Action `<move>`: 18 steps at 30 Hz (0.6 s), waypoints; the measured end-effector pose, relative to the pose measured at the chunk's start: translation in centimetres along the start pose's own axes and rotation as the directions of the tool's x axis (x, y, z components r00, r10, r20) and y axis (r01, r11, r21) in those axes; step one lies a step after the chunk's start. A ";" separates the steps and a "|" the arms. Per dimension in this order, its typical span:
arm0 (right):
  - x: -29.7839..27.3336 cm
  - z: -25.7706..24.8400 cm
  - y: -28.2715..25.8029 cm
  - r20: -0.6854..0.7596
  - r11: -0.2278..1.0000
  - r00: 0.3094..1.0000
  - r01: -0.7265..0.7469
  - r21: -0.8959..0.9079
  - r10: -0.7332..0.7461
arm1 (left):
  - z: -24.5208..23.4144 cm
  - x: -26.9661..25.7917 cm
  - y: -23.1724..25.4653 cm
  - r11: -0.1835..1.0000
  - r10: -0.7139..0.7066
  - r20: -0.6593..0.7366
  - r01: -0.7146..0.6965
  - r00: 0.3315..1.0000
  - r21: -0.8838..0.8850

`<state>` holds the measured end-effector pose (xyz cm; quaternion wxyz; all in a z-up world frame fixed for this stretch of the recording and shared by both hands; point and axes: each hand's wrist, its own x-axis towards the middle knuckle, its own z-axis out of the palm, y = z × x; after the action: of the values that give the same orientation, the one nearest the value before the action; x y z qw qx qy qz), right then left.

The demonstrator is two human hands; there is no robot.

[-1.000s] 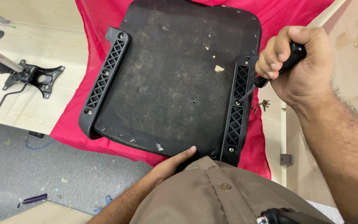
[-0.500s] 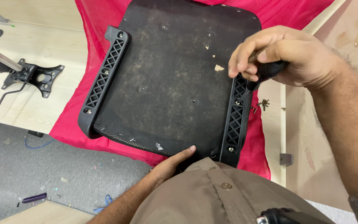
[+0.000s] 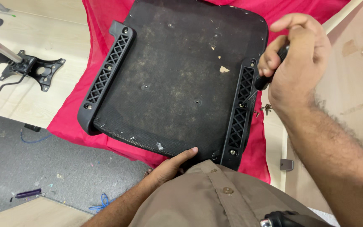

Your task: The person uses a screwdriver to fasten screws into the underside of an office chair seat, securing two side brackets and then attaching the central gas-lift base. The person tightens multiple screws on each bracket and the base plate.

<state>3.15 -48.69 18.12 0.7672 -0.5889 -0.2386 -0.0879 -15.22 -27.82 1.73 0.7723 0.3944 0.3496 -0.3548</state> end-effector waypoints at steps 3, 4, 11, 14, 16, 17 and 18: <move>-1.7 -0.2 0.6 -0.081 0.994 0.991 0.104 -0.033 -0.107 | -0.1 0.3 0.1 0.998 -0.011 -0.051 0.014 0.999 0.056; -2.1 -0.1 0.7 -0.094 0.991 0.987 0.127 -0.047 -0.131 | -0.1 0.4 0.0 0.998 -0.007 -0.057 0.010 0.998 0.062; -2.2 -4.0 -2.9 -0.015 0.981 0.991 -0.132 0.142 0.135 | 0.0 0.2 0.0 0.993 0.036 -0.046 -0.031 0.998 0.114; -3.7 -5.0 -4.9 0.011 0.972 0.979 -0.202 0.123 0.202 | 0.4 -0.4 0.1 0.999 0.005 0.025 -0.006 1.000 0.039; -5.8 -4.9 -6.1 0.001 0.973 0.975 -0.220 0.075 0.221 | 0.7 -0.8 0.3 0.998 0.042 0.083 -0.045 0.996 0.044; -6.9 -4.4 -6.4 -0.003 0.973 0.974 -0.225 0.055 0.226 | 0.9 -1.0 0.3 0.999 0.051 0.112 -0.053 0.992 0.014; -7.8 -3.9 -6.8 -0.005 0.970 0.971 -0.239 0.046 0.239 | 0.9 -1.2 0.3 0.998 0.061 0.141 -0.059 0.988 -0.016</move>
<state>-5.40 -55.47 19.54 0.7866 -0.5953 -0.1639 0.0076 -15.36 -28.18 3.24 0.8078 0.3739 0.2840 -0.3563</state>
